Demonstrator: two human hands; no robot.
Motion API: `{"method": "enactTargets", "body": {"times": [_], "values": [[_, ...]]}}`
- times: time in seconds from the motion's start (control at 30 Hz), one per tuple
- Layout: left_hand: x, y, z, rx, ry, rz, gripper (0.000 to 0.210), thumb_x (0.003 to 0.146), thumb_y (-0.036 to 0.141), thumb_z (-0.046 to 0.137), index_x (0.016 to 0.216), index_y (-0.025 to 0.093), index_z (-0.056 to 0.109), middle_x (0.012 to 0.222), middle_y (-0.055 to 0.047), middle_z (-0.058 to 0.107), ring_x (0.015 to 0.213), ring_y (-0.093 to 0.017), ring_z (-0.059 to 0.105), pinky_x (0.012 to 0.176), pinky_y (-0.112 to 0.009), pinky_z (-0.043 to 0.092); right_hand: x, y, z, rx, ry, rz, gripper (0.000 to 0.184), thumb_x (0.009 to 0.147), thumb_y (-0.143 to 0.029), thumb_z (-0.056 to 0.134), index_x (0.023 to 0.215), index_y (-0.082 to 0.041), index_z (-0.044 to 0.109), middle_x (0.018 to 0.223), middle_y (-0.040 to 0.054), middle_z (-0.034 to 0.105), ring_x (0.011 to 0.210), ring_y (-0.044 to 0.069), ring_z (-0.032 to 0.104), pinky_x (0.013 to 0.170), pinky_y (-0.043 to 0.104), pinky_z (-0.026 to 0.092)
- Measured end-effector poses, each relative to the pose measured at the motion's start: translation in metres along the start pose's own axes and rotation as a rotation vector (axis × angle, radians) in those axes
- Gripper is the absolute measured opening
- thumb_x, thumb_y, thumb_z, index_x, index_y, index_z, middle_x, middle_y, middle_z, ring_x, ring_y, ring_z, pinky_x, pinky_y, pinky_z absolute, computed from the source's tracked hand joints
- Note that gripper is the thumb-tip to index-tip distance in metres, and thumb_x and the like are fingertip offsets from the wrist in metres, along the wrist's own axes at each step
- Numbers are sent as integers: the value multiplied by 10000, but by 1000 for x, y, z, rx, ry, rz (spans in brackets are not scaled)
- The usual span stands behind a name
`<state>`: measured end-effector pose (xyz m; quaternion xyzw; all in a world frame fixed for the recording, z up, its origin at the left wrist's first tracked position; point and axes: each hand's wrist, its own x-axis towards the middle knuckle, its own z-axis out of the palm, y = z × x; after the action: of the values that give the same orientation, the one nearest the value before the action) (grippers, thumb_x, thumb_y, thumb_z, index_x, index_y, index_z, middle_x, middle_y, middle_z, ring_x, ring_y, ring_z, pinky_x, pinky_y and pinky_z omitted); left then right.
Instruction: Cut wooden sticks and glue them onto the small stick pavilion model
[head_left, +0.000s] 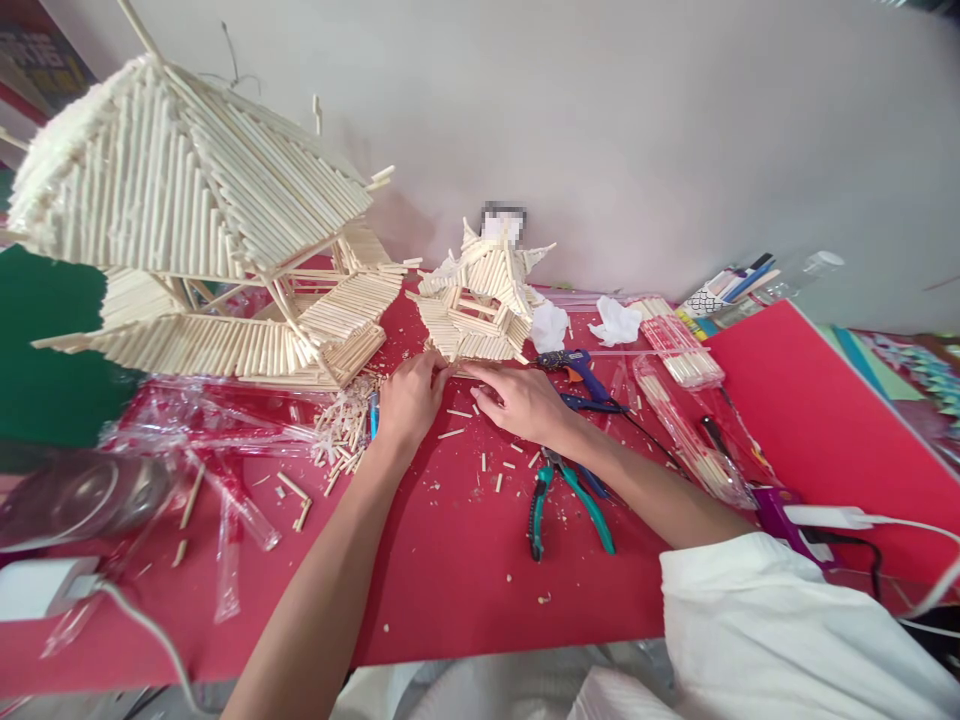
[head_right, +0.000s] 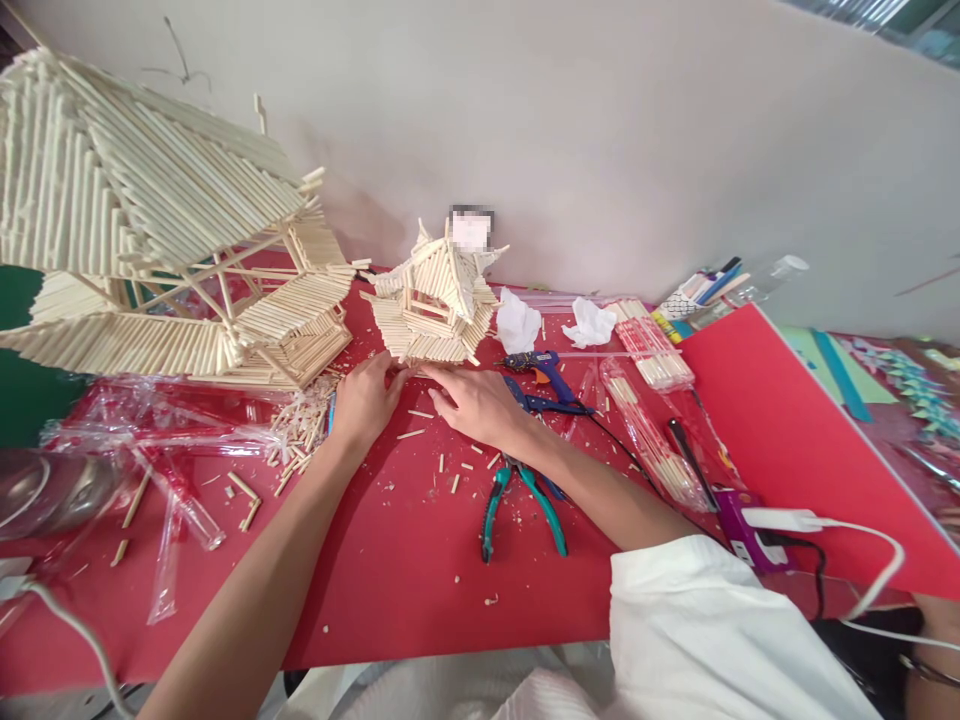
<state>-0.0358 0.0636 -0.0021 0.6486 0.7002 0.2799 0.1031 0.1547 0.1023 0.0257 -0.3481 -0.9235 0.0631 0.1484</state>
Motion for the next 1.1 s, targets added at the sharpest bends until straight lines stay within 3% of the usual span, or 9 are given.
{"method": "enactTargets", "body": {"times": [0.33, 0.63, 1.1], "values": [[1, 1, 0, -8, -13, -10, 199, 981, 344, 531, 1025, 204, 665, 1023, -77, 739, 977, -229, 683, 793, -282, 478, -1, -3, -2, -102, -22, -54, 484, 984, -236, 494, 1466, -185, 516, 1345, 97, 668, 992, 233, 726, 745, 337, 570], [1, 1, 1, -23, 1, 7, 199, 989, 334, 521, 1022, 203, 667, 1026, -70, 737, 967, -222, 681, 782, -280, 469, 2, -4, -4, -114, -46, -65, 447, 988, -226, 481, 1429, -208, 556, 1369, 73, 655, 984, 228, 726, 740, 336, 568], [1, 1, 0, -2, -23, -18, 207, 985, 338, 519, 1050, 208, 667, 1034, -86, 728, 995, -229, 675, 821, -286, 481, 7, -6, -6, -124, -70, -73, 430, 971, -213, 505, 1394, -226, 584, 1266, 76, 716, 939, 232, 725, 684, 323, 539]]}}
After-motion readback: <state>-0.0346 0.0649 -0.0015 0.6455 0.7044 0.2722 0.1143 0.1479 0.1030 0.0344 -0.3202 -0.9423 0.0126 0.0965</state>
